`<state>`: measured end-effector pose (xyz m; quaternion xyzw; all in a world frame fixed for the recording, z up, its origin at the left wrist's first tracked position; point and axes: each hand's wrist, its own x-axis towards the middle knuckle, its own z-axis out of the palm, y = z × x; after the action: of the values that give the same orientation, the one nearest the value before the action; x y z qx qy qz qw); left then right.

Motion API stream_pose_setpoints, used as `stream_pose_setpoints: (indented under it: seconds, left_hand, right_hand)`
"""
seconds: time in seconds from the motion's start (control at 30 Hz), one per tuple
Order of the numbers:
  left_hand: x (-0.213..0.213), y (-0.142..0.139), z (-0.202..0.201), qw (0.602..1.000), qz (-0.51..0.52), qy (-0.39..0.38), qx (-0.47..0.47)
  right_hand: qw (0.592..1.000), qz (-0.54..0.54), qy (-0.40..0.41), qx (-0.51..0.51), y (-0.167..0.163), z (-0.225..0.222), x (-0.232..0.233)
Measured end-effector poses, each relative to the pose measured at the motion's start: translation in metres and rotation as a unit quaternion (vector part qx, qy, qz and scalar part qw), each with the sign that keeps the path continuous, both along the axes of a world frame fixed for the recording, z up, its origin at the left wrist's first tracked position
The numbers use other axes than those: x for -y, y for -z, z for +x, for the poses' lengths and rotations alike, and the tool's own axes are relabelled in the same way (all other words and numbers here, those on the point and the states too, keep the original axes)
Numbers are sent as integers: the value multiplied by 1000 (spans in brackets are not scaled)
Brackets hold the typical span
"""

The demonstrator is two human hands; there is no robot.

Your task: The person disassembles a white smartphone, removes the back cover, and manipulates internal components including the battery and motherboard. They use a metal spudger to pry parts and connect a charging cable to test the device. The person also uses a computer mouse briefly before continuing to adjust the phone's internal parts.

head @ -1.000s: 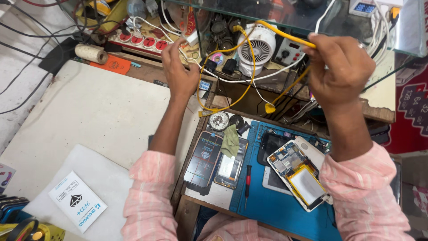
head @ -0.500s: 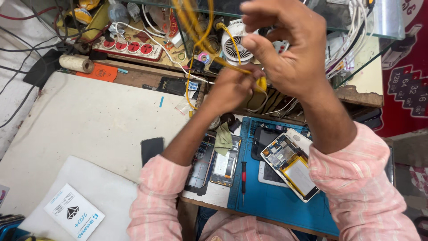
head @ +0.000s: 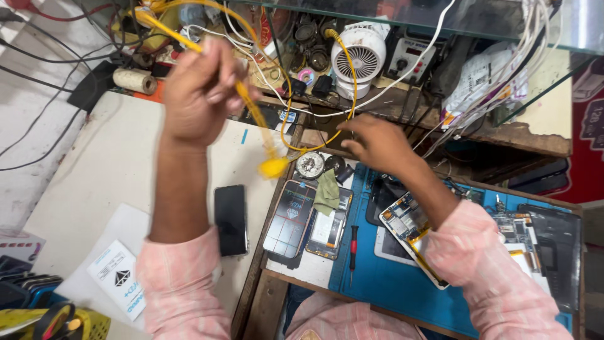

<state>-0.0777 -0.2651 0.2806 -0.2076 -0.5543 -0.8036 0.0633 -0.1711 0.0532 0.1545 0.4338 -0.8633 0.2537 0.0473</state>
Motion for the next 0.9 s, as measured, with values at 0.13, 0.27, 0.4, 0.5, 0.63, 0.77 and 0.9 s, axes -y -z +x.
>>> stream_pose_setpoints:
  seconds: [0.13,0.27,0.4,0.5,0.63,0.77,0.9]
  left_hand:
    - [40,-47,47,960,-266,-42,73]
    - [55,-80,79,769,-590,-184,163]
    - [68,-76,86,634,-665,-309,245]
    - [85,-55,82,658,-635,-350,203]
    - [106,-17,61,737,-546,-373,141]
    - [116,20,26,849,-380,-359,75]
    - [121,41,0,881,-260,-376,123]
  right_hand:
    - [993,116,-6,31,41,-16,28]
    - [983,185,5,6,67,-27,42]
    - [978,190,33,-84,76,-43,32]
    - [975,123,73,-172,73,-64,-4]
    - [953,169,107,-228,83,-78,-44]
    - [921,272,127,-250,103,-70,-51]
    - [948,264,111,-142,97,-56,-41]
